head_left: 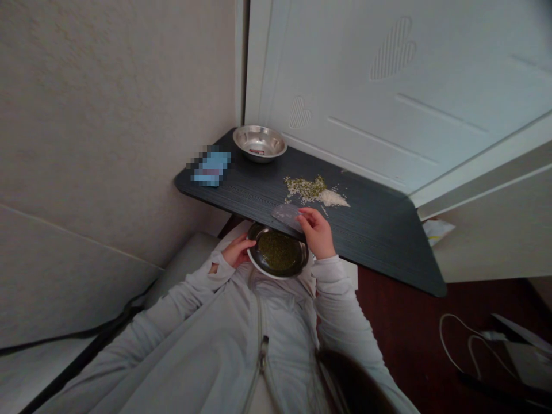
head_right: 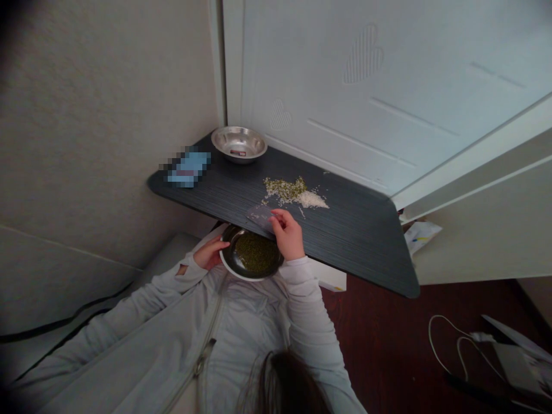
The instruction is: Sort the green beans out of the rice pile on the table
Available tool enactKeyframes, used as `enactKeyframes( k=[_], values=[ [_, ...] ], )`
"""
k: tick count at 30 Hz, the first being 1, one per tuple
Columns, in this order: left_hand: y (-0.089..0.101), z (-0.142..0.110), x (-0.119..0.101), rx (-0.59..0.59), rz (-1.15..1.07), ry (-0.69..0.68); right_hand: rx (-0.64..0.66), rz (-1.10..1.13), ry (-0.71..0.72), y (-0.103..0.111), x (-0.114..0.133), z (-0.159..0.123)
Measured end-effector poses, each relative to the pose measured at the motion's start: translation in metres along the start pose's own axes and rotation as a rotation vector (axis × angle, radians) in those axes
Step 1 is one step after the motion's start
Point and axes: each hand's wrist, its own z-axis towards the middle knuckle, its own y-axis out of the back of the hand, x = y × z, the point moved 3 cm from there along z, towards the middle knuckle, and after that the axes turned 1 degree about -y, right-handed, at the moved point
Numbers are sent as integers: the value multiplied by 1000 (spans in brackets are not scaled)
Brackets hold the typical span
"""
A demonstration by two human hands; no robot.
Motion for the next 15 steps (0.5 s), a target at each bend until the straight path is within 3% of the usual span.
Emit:
enactKeyframes(
  k=[15],
  values=[
    [-1, -1, 0, 9, 3, 1, -43, -302, 50, 1, 12, -7]
  ],
)
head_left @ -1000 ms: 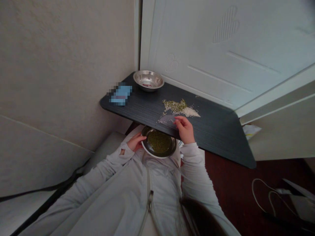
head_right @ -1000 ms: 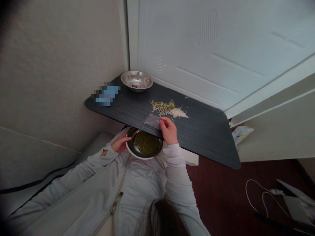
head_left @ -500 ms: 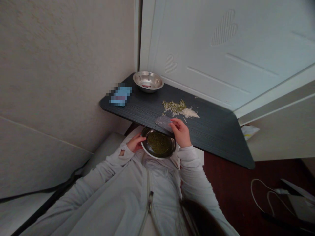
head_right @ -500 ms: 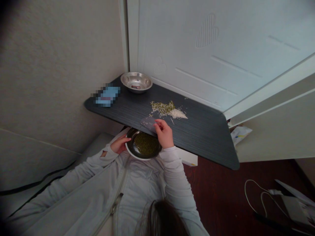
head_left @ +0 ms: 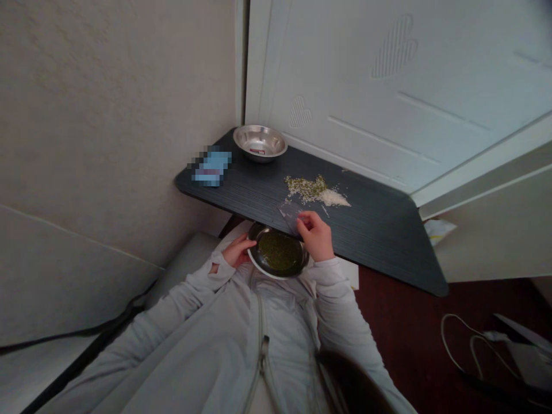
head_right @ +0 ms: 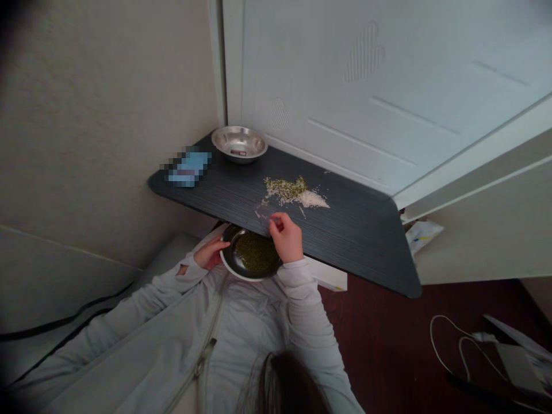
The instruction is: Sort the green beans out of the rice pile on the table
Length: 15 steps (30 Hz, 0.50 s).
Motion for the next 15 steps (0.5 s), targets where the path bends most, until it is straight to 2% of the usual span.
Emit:
enactKeyframes(
  k=[15],
  values=[
    [5, 3, 3, 29, -14, -38, -27, 11, -79, 13, -18, -4]
  ],
)
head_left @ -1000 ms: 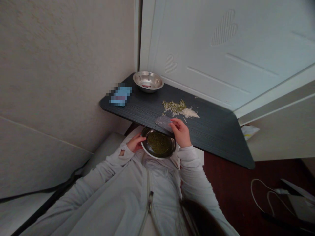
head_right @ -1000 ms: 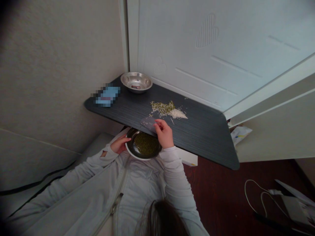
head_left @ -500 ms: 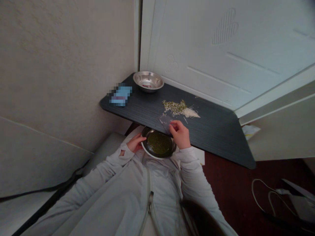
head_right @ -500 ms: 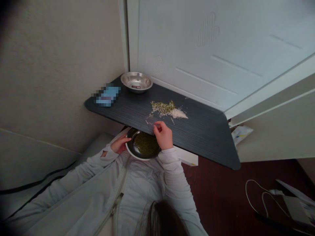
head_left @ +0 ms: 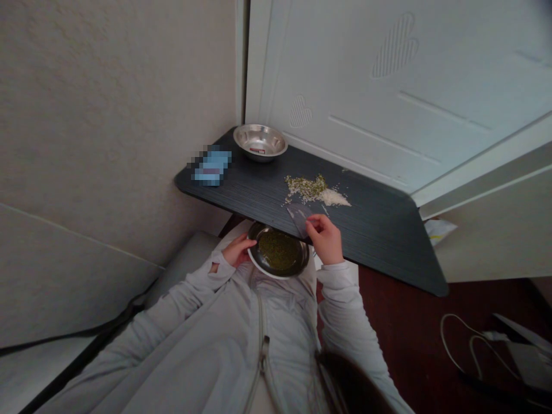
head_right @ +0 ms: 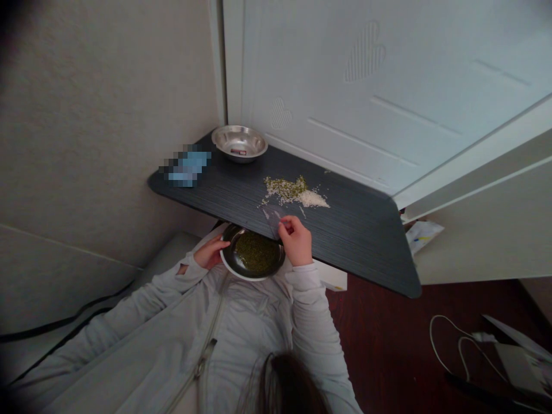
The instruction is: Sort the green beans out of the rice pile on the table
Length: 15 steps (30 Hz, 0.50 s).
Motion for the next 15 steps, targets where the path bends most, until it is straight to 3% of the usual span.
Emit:
enactKeyframes(
  k=[7, 15],
  values=[
    [-2, -1, -3, -39, 22, 22, -63, -24, -33, 10, -4, 0],
    [1, -1, 0, -7, 20, 17, -95, -74, -61, 25, -19, 5]
  ],
)
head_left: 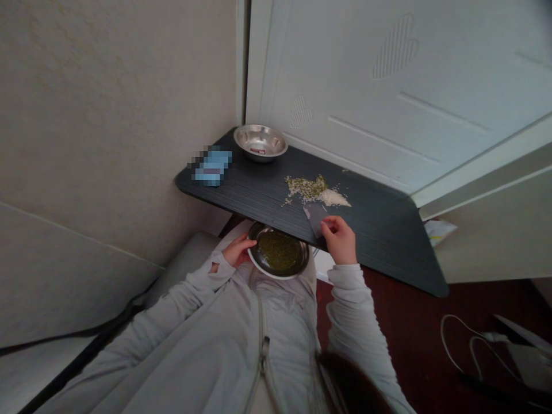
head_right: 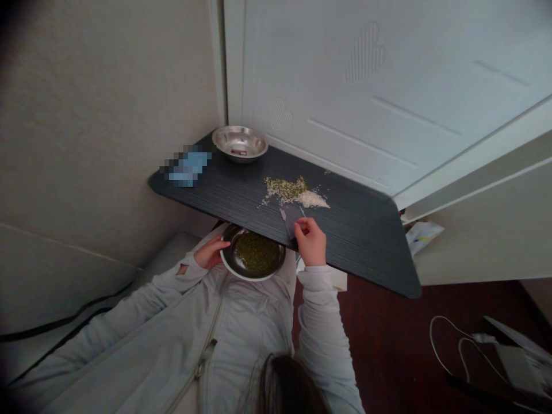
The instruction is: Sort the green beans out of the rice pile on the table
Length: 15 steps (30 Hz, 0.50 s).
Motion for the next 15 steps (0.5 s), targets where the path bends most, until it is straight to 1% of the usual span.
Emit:
enactKeyframes(
  k=[7, 11, 15],
  values=[
    [-1, 0, -1, 1, -3, -2, -23, -32, -26, 13, -12, 13],
    [1, 1, 1, -3, 2, -7, -42, -71, -22, 18, -25, 25],
    [1, 1, 0, 1, 1, -9, -54, -61, -34, 23, -36, 34]
  ],
)
